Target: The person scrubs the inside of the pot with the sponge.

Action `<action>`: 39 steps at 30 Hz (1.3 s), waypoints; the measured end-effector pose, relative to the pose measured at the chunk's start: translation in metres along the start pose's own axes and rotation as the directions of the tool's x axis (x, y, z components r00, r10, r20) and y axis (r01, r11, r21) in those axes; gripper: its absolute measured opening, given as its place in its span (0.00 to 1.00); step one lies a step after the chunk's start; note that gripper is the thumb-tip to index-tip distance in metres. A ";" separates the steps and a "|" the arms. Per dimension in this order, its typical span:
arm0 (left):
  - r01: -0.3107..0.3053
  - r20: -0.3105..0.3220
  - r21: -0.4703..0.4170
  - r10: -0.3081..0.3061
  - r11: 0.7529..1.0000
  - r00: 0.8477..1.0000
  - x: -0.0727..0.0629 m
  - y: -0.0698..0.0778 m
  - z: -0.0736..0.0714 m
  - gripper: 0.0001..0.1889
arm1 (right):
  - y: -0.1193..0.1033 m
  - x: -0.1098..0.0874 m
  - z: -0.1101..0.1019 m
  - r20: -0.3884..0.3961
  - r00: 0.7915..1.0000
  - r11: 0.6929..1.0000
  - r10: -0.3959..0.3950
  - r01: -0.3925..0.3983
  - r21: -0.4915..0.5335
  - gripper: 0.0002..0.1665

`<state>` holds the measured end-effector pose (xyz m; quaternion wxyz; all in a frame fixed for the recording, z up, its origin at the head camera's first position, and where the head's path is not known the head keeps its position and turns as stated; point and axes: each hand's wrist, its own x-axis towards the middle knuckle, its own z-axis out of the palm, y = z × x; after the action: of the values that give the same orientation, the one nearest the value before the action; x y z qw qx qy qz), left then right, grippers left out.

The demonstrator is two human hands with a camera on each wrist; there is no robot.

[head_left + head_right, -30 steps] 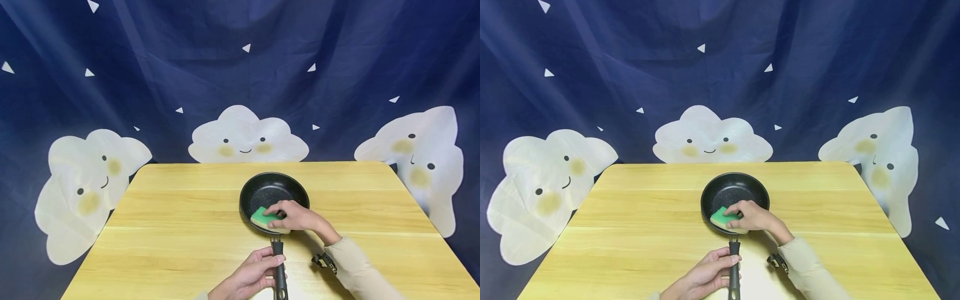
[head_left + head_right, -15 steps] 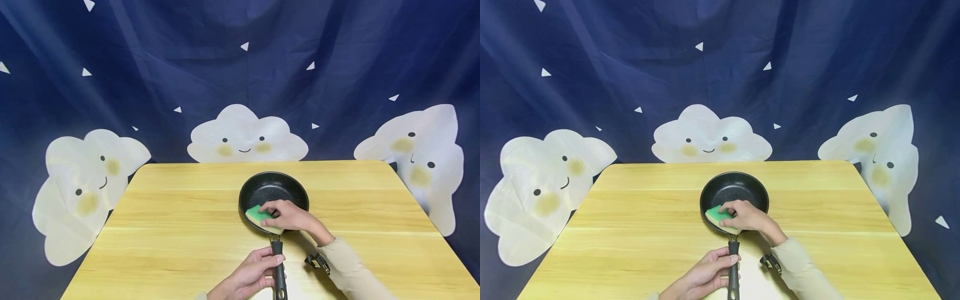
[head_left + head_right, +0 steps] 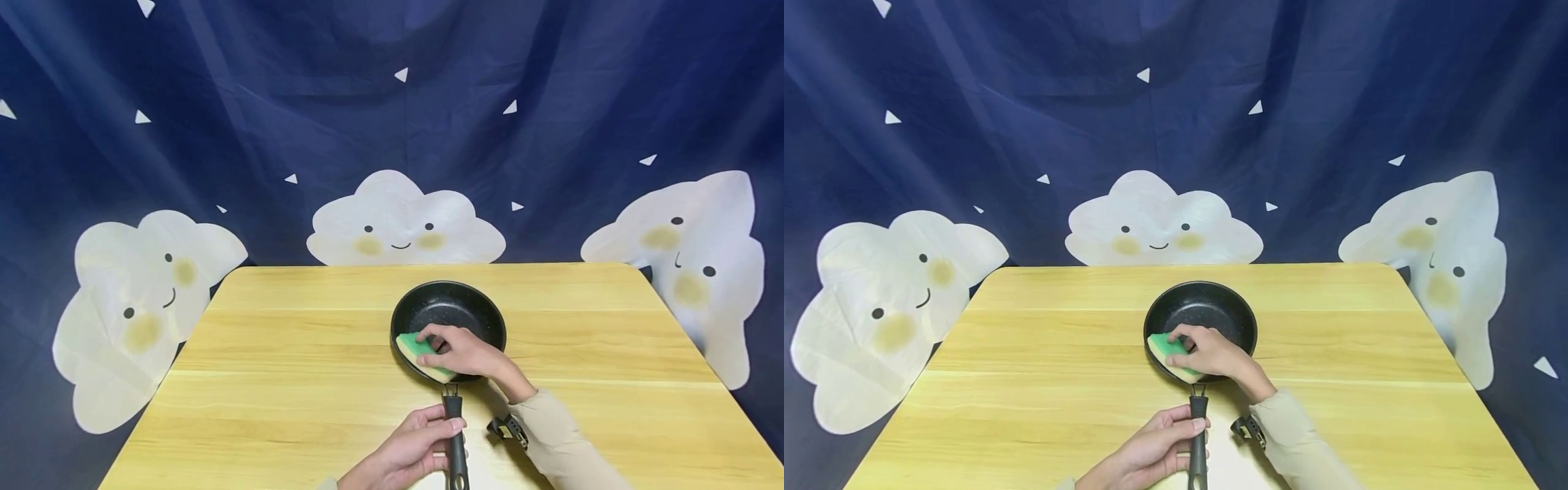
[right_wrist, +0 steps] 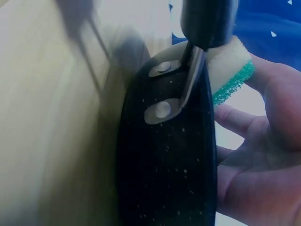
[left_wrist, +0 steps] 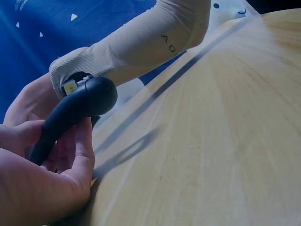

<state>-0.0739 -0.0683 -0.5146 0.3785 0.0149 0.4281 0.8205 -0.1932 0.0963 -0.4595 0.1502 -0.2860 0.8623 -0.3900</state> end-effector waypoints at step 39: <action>0.002 -0.004 0.018 -0.002 1.000 1.000 0.000 -0.002 -0.001 0.16 | -0.014 0.038 0.015 -0.094 0.966 0.961 0.242 -0.226 0.159 0.28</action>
<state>-0.0729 -0.0684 -0.5168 0.3783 0.0160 0.4362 0.8163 -0.2110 0.0571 -0.4604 0.1670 -0.1477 0.8662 -0.4473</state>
